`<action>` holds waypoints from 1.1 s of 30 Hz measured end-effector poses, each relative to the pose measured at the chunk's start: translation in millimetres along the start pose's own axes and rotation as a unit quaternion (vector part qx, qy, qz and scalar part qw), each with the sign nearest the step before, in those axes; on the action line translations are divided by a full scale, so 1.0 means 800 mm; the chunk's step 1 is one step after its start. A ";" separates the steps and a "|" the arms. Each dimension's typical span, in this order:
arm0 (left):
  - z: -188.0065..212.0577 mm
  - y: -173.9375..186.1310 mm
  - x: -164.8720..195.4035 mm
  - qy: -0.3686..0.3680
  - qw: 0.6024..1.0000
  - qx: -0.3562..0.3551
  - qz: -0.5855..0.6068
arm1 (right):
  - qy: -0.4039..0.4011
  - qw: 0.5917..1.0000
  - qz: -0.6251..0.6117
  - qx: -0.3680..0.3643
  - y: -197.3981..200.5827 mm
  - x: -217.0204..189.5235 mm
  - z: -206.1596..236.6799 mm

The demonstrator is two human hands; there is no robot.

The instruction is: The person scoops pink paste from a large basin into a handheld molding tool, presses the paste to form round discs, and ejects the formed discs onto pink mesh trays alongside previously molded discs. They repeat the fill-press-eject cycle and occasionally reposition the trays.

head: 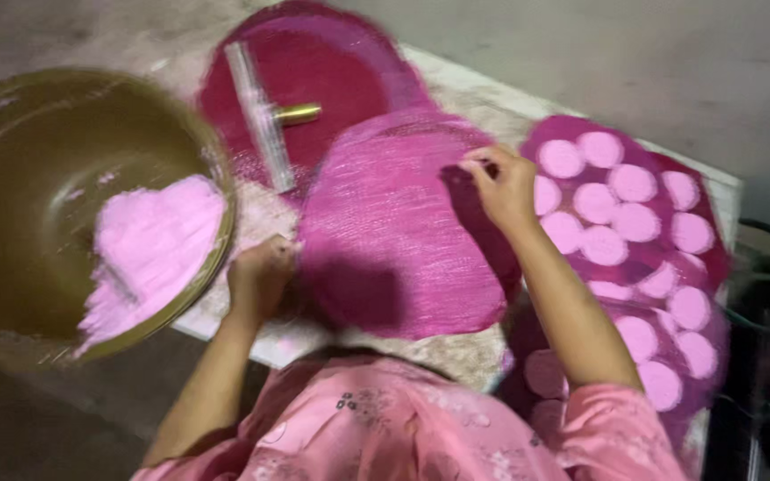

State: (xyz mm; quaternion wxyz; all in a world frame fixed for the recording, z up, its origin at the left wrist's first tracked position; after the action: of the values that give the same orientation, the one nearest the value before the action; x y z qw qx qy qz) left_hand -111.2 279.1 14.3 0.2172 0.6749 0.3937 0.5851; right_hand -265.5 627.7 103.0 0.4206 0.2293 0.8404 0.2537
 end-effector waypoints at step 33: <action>0.018 0.151 0.050 -0.311 0.939 -0.053 0.135 | -0.361 0.780 -0.470 -0.199 -0.142 -0.235 -0.058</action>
State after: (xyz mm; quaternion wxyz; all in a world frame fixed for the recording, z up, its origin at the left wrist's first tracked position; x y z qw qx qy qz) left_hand -63.8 241.0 127.0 0.2828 0.8576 0.1804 0.3899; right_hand -221.5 417.7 167.5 0.7965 -0.2084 0.5611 0.0851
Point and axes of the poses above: each hand's wrist, its own z-axis away from the middle knuckle, its own y-axis out of the back of the hand, x = y × z, the point moved 3 cm from there along -z, towards the middle knuckle, and after that the axes turned 1 degree about z, right-handed, at the moved point
